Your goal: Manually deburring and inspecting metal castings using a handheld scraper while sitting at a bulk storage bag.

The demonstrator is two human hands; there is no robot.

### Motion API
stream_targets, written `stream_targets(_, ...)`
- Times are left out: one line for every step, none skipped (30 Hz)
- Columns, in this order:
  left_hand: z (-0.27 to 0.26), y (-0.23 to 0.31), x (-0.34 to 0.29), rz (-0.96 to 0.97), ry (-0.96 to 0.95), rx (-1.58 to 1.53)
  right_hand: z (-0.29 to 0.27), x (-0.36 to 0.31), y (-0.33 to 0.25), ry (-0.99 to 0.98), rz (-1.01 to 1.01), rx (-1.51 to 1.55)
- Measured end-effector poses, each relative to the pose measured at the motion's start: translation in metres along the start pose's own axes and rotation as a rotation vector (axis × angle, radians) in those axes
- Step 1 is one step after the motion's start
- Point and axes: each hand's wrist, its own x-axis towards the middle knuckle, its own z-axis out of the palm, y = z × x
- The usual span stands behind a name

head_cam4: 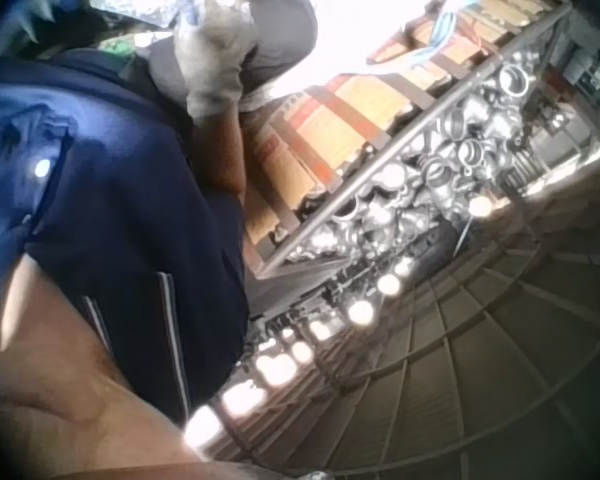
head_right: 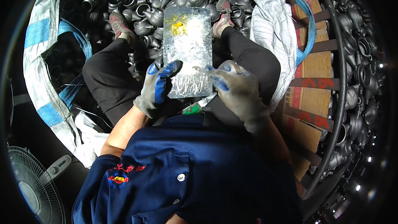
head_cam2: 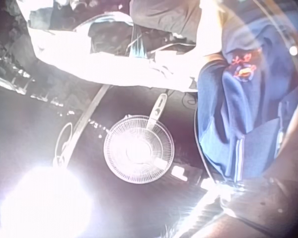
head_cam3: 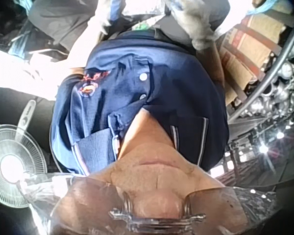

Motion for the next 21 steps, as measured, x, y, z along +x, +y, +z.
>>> stream_targets(0.0006,0.0006,-0.0008,-0.014,0.033,0.026,0.0004,-0.0002,0.0002,-0.035,-0.025,0.009)
stream_targets(0.0013,0.0012,-0.0015,0.000,0.034,0.041,0.0005,-0.0005,0.0000,-0.086,-0.053,0.022)
stream_targets(0.0018,0.0016,-0.0018,0.013,0.034,0.045,0.0004,-0.0004,0.0001,-0.068,-0.049,0.023)
stream_targets(0.0021,0.0020,-0.0019,0.012,0.033,0.054,-0.0001,-0.0004,0.0000,-0.071,-0.011,0.007)
stream_targets(0.0022,0.0021,-0.0018,-0.003,0.032,0.022,-0.0004,-0.0004,-0.0003,-0.061,0.092,-0.031)
stream_targets(0.0020,0.0020,-0.0014,-0.018,0.028,-0.011,-0.0008,-0.0005,-0.0007,-0.074,0.033,-0.017)
stream_targets(0.0016,0.0020,-0.0009,-0.018,0.025,-0.013,-0.0009,-0.0005,-0.0015,-0.040,0.038,-0.008)
stream_targets(0.0011,0.0019,-0.0004,-0.013,0.011,0.008,-0.0010,-0.0006,-0.0021,-0.016,0.025,0.012)
stream_targets(0.0005,0.0019,-0.0004,-0.007,-0.001,0.031,-0.0018,-0.0009,-0.0026,-0.006,0.040,0.005)
stream_targets(-0.0001,0.0017,-0.0005,-0.006,0.001,0.034,-0.0022,-0.0012,-0.0030,-0.055,0.014,0.020)
stream_targets(-0.0006,0.0013,-0.0004,-0.017,0.018,0.039,-0.0027,-0.0014,-0.0029,-0.103,-0.011,0.035)
stream_targets(-0.0011,0.0007,-0.0002,-0.034,0.033,0.030,-0.0028,-0.0015,-0.0025,-0.102,-0.011,0.036)
stream_targets(-0.0018,0.0000,0.0002,-0.030,0.034,0.041,-0.0025,-0.0016,-0.0016,-0.082,0.036,0.015)
stream_targets(-0.0025,-0.0007,0.0008,-0.024,0.029,0.029,-0.0024,-0.0018,-0.0004,-0.047,0.116,-0.016)
stream_targets(-0.0029,-0.0015,0.0015,-0.007,-0.011,-0.007,-0.0016,-0.0021,0.0007,-0.063,0.087,-0.010)
stream_targets(-0.0034,-0.0020,0.0024,-0.018,0.022,0.015,-0.0005,-0.0024,0.0015,-0.048,0.050,-0.016)
stream_targets(-0.0036,-0.0025,0.0030,0.000,0.022,0.037,-0.0001,-0.0028,0.0024,-0.052,0.009,-0.021)
stream_targets(-0.0038,-0.0023,0.0034,0.006,0.029,0.055,-0.0002,-0.0031,0.0031,-0.032,0.010,-0.019)
stream_targets(-0.0037,-0.0021,0.0034,0.021,0.025,0.064,-0.0004,-0.0034,0.0035,-0.054,-0.001,0.013)
stream_targets(-0.0031,-0.0021,0.0030,0.015,0.025,0.066,-0.0005,-0.0034,0.0036,-0.068,-0.016,0.044)
stream_targets(-0.0027,-0.0016,0.0028,-0.018,0.053,0.067,-0.0009,-0.0034,0.0036,-0.077,-0.008,0.045)
